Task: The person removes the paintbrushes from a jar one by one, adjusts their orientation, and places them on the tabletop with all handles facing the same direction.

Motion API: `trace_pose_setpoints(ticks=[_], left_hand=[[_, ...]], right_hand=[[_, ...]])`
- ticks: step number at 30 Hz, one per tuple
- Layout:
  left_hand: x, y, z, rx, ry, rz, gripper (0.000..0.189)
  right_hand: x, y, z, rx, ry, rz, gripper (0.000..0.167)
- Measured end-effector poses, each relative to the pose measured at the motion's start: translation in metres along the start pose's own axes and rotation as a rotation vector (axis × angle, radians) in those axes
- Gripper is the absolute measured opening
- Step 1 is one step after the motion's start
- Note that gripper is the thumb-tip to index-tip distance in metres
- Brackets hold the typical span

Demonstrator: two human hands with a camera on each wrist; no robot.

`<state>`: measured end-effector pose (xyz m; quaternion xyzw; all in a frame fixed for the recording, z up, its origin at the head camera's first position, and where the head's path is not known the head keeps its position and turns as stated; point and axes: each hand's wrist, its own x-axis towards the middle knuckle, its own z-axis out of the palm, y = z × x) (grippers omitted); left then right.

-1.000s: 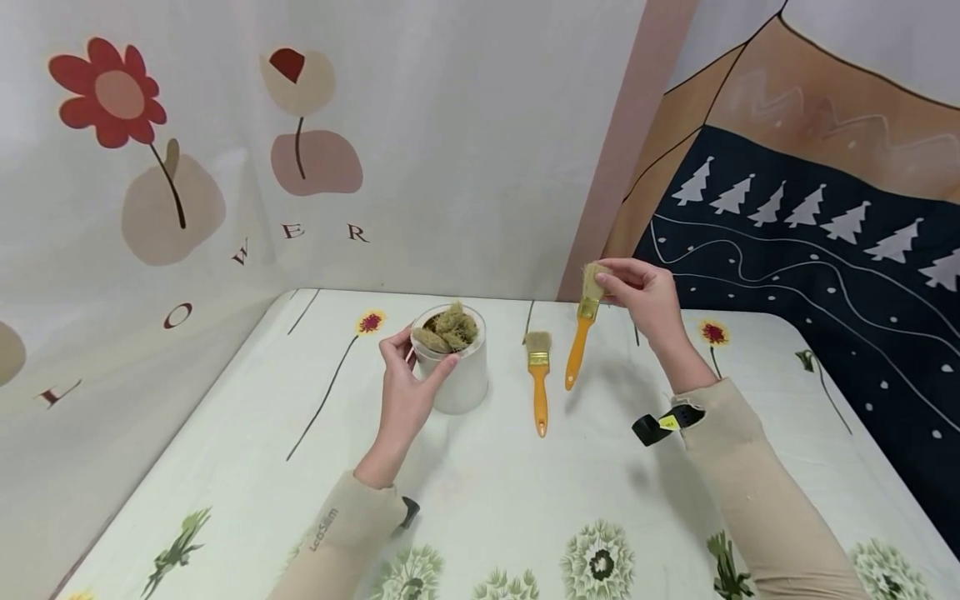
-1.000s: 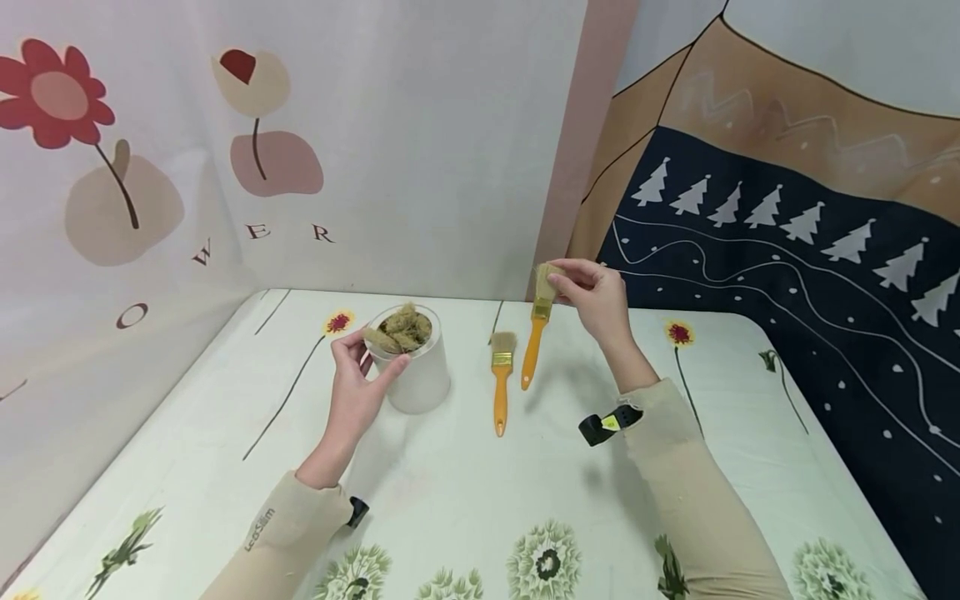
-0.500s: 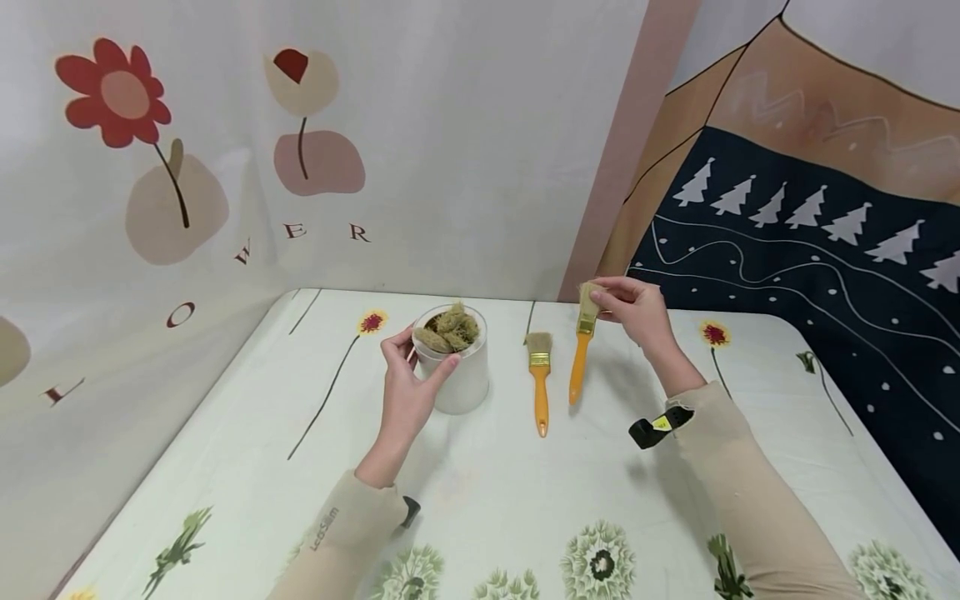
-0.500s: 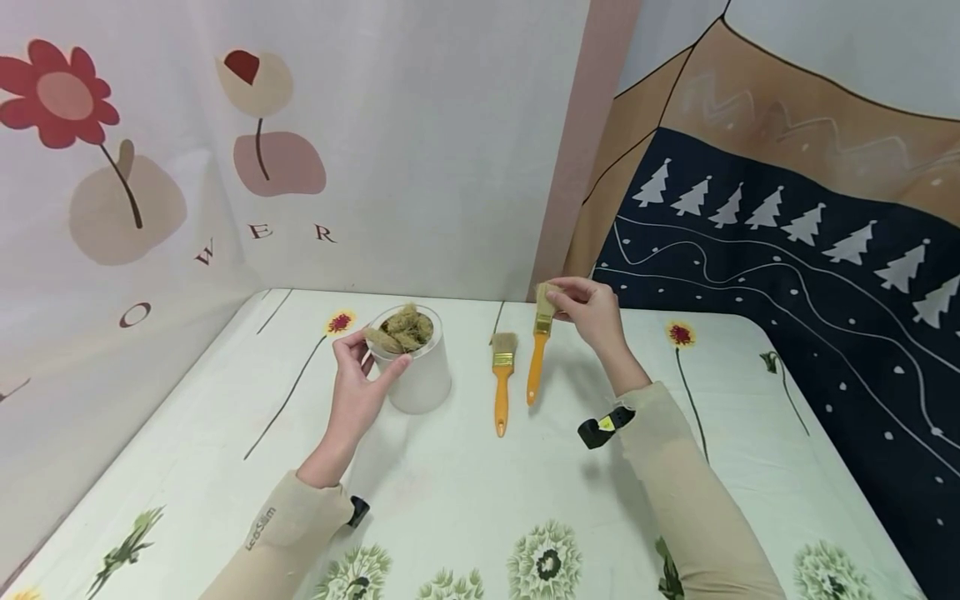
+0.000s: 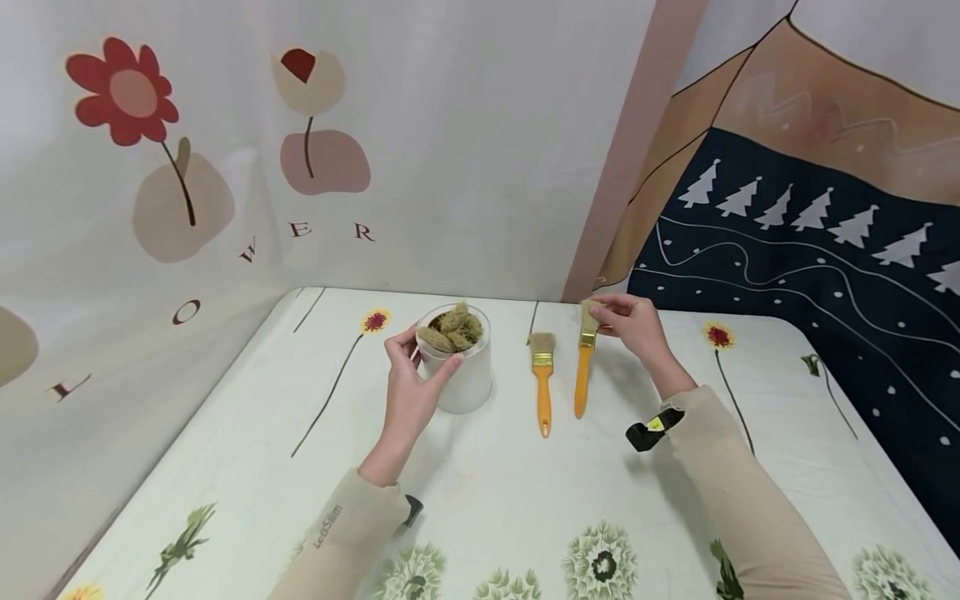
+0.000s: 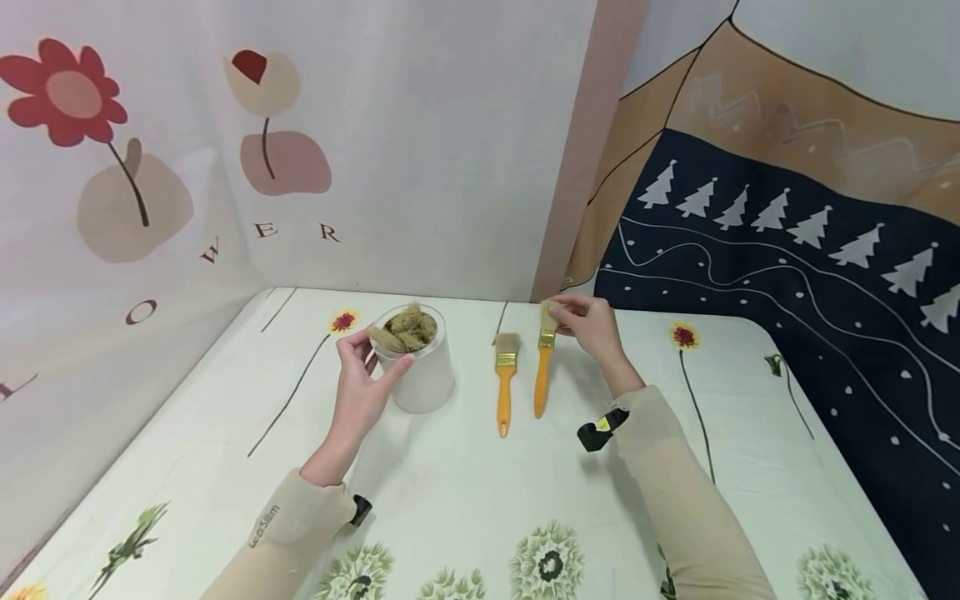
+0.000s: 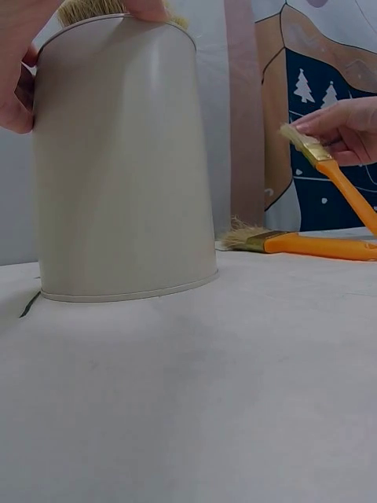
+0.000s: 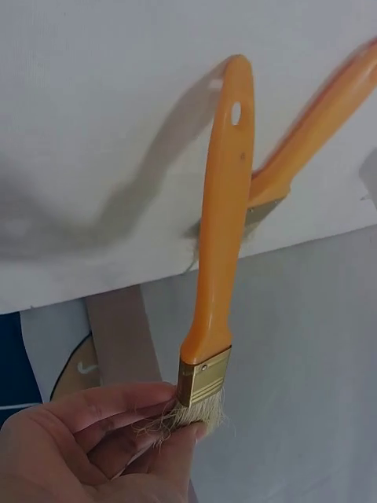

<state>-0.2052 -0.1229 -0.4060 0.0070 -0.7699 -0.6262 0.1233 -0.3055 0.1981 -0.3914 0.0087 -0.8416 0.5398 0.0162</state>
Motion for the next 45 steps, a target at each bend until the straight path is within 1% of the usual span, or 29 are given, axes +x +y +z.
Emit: trace_pose_setpoints(ticks=[4, 10, 14, 21, 27, 34, 45], left_hand=[[0.000, -0.001, -0.001, 0.002, -0.003, -0.002, 0.081], [-0.002, 0.000, -0.001, 0.008, 0.001, -0.001, 0.080], [-0.002, 0.000, -0.002, 0.007, -0.001, -0.002, 0.081], [-0.003, 0.000, -0.002, 0.004, 0.000, 0.010, 0.080], [-0.003, 0.001, -0.002, 0.001, 0.000, 0.015, 0.080], [-0.004, 0.003, -0.002, 0.006, 0.006, 0.005, 0.080], [-0.003, 0.003, 0.000, 0.006, 0.001, 0.002, 0.080]], right_hand=[[0.001, 0.007, 0.004, -0.014, -0.014, 0.016, 0.037], [0.003, 0.016, 0.009, 0.022, -0.024, 0.059, 0.038], [0.005, 0.023, 0.011, 0.020, -0.027, 0.074, 0.039], [0.007, 0.032, 0.014, -0.018, -0.030, 0.075, 0.036], [0.009, 0.038, 0.017, -0.021, -0.042, 0.087, 0.038], [0.011, 0.043, 0.020, -0.026, -0.072, 0.080, 0.037], [0.010, 0.048, 0.026, -0.054, -0.108, 0.102, 0.037]])
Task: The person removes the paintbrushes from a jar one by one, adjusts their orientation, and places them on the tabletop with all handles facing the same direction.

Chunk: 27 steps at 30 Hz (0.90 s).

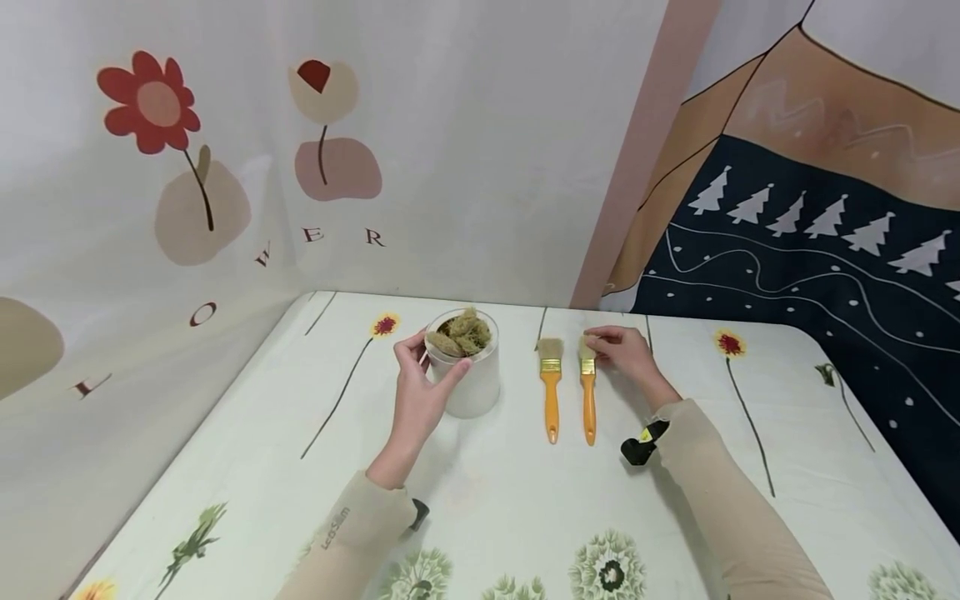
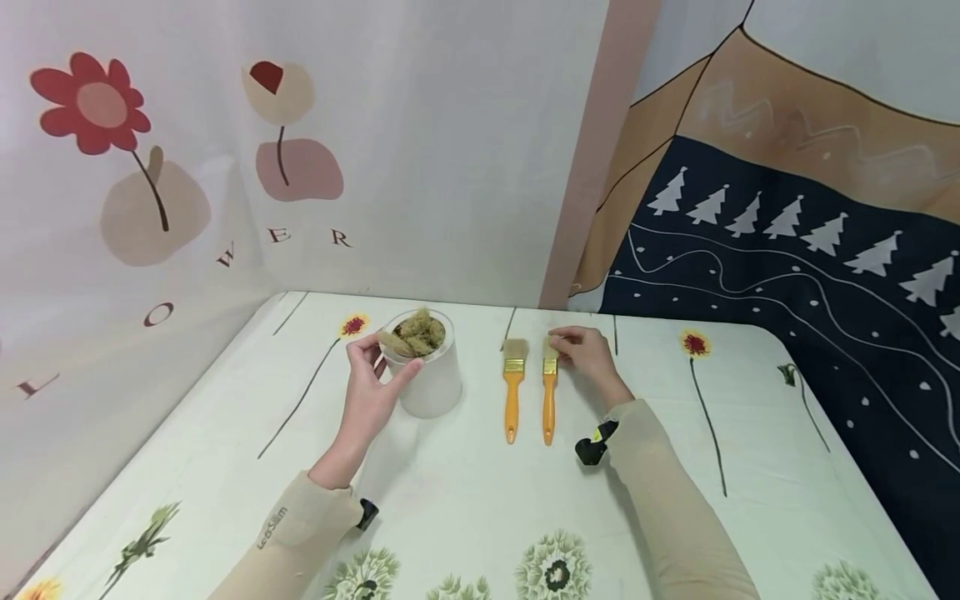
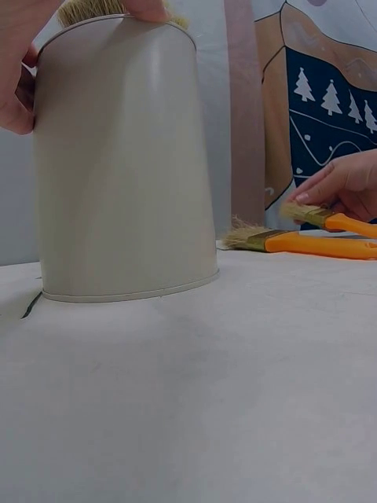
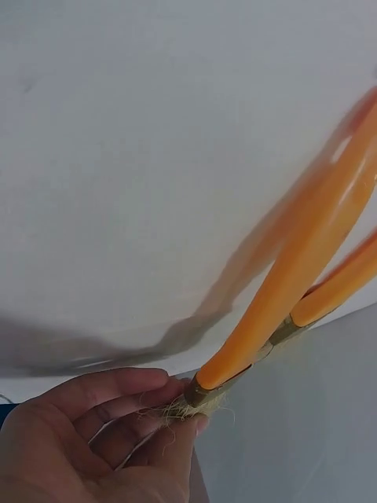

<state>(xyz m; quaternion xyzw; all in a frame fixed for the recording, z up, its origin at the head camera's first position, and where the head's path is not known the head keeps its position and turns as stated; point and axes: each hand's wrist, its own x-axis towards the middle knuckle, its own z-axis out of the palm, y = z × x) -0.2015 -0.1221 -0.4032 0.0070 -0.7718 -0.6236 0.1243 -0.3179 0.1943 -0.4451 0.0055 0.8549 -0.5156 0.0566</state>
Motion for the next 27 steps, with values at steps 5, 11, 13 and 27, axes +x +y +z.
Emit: trace_pose_setpoints(ticks=[5, 11, 13, 27], left_hand=[[-0.0007, 0.0010, 0.0007, -0.002, 0.001, 0.005, 0.080], [-0.0014, 0.0022, 0.0005, 0.001, 0.002, -0.003, 0.080], [-0.0015, 0.0026, 0.0004, 0.001, 0.003, -0.005, 0.080], [-0.0014, 0.0025, 0.0005, -0.001, 0.004, -0.005, 0.080]], right_hand=[[-0.0019, 0.0011, 0.0018, 0.005, -0.011, -0.009, 0.036], [-0.0024, 0.0019, 0.0040, 0.023, -0.033, -0.004, 0.036], [-0.0023, 0.0020, 0.0044, 0.017, -0.035, -0.001, 0.035], [-0.0038, 0.0018, 0.0033, 0.005, -0.028, 0.013, 0.033]])
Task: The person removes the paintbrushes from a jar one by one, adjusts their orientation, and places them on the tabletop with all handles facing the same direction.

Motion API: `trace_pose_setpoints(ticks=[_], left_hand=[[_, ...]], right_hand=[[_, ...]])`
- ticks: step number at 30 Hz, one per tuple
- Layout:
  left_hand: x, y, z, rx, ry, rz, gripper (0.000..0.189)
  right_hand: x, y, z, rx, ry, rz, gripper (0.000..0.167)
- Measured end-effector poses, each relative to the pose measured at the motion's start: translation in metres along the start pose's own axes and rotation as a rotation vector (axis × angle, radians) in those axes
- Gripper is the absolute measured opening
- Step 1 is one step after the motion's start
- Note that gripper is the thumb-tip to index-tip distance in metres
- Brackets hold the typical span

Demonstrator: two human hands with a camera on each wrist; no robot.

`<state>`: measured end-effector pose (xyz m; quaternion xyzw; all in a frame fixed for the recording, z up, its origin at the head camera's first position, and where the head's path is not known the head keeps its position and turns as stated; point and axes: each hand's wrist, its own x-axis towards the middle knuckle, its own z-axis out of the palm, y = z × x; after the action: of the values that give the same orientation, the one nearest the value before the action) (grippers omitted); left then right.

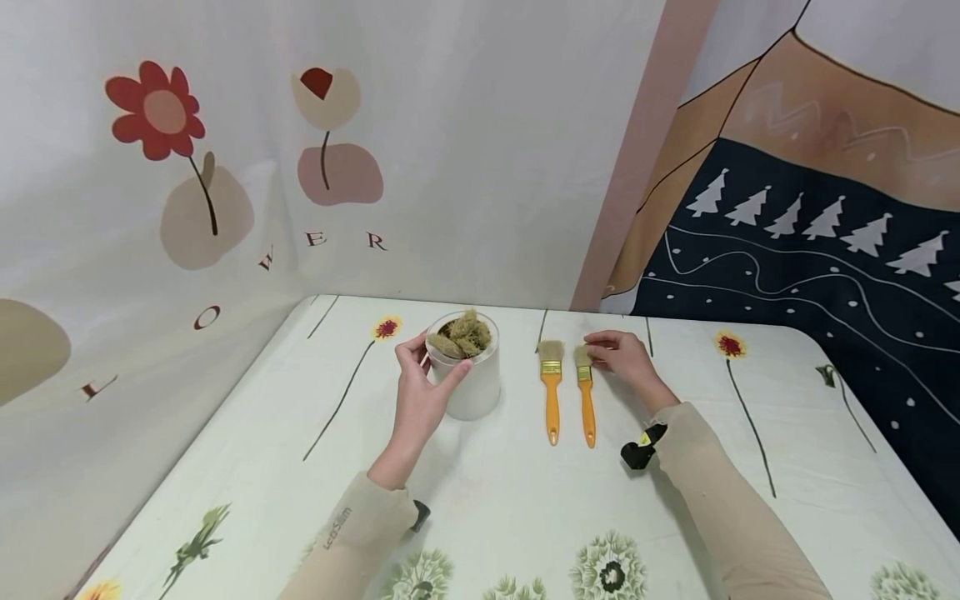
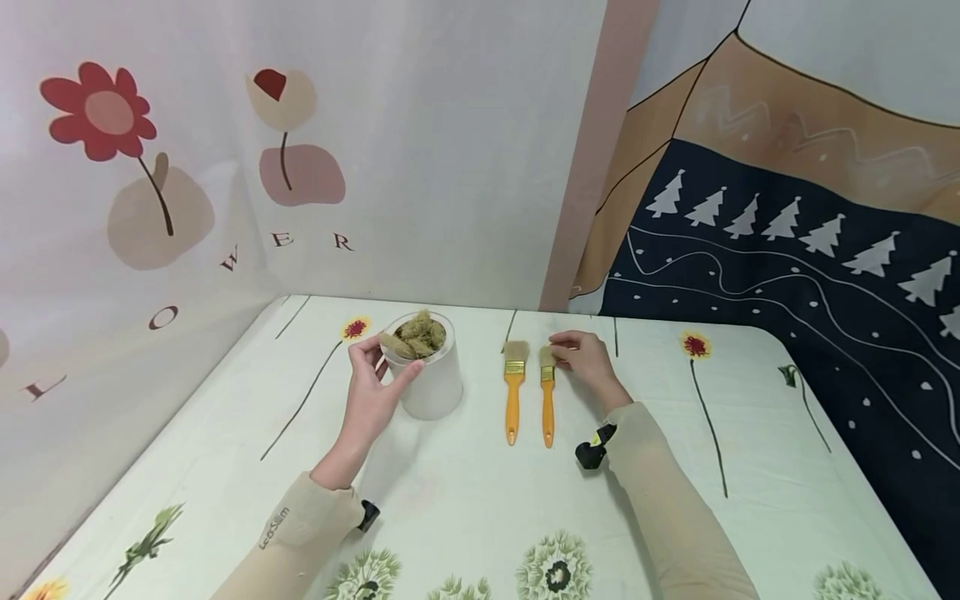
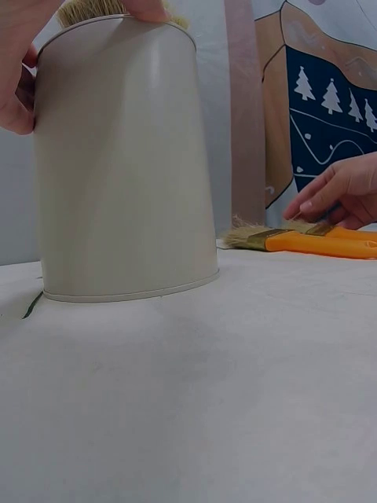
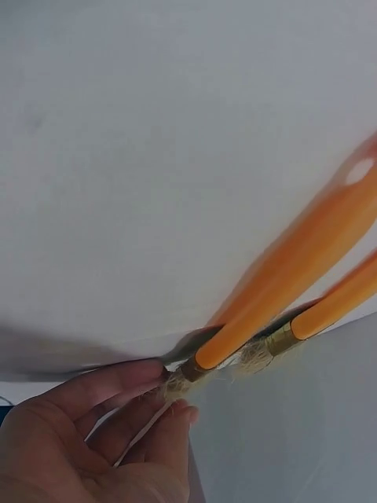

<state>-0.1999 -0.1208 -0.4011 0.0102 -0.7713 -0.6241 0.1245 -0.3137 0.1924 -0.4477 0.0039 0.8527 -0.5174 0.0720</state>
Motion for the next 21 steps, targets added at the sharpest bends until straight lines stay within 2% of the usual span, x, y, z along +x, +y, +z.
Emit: trace_pose_setpoints(ticks=[21], left_hand=[[-0.0010, 0.0005, 0.0008, 0.001, 0.002, -0.004, 0.079]], right_hand=[[-0.0035, -0.0093, -0.0065, -0.034, 0.016, -0.042, 0.032]])
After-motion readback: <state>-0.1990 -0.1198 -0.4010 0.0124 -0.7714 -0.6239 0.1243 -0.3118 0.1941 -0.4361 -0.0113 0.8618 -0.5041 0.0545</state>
